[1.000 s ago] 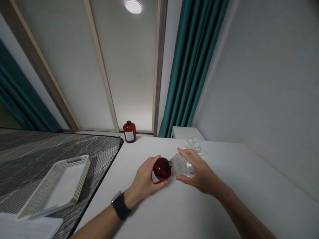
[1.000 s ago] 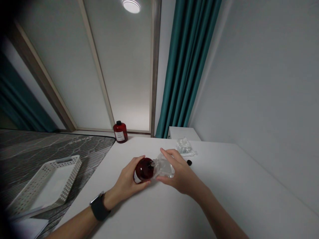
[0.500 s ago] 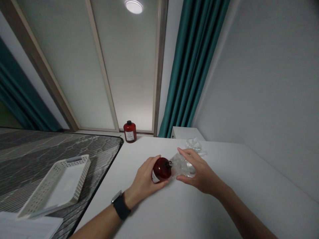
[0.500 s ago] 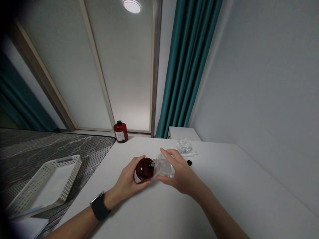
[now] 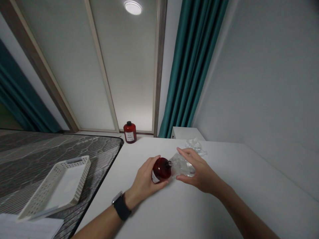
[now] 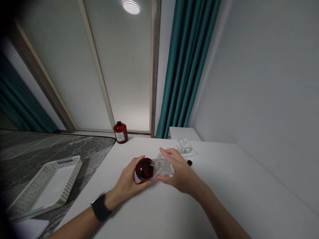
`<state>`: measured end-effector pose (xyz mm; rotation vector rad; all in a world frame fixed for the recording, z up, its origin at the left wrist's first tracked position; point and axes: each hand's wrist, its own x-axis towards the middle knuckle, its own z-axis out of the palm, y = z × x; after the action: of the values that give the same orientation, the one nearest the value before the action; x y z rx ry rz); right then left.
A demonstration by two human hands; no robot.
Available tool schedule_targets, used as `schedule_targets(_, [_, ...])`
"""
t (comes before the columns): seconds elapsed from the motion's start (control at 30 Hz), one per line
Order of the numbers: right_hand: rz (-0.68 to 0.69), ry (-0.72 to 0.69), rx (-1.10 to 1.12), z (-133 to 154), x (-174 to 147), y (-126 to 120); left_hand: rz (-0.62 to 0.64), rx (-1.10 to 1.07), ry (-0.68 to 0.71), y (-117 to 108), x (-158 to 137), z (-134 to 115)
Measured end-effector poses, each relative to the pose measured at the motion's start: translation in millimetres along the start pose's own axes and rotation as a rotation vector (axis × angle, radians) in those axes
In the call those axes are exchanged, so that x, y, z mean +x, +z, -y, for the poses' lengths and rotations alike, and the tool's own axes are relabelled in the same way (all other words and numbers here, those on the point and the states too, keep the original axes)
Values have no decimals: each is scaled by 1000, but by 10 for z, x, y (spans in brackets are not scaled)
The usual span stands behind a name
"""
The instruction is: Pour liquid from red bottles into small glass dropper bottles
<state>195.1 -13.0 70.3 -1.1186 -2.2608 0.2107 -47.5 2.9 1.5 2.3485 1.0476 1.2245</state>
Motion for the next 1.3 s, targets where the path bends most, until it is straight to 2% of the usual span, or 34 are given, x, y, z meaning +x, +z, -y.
schedule_targets(1.1, [60, 11, -12, 54, 46, -77, -5, -44, -25, 30, -12, 2])
schedule_targets(1.3, [38, 5, 0, 74, 60, -89, -20, -60, -34, 34, -10, -7])
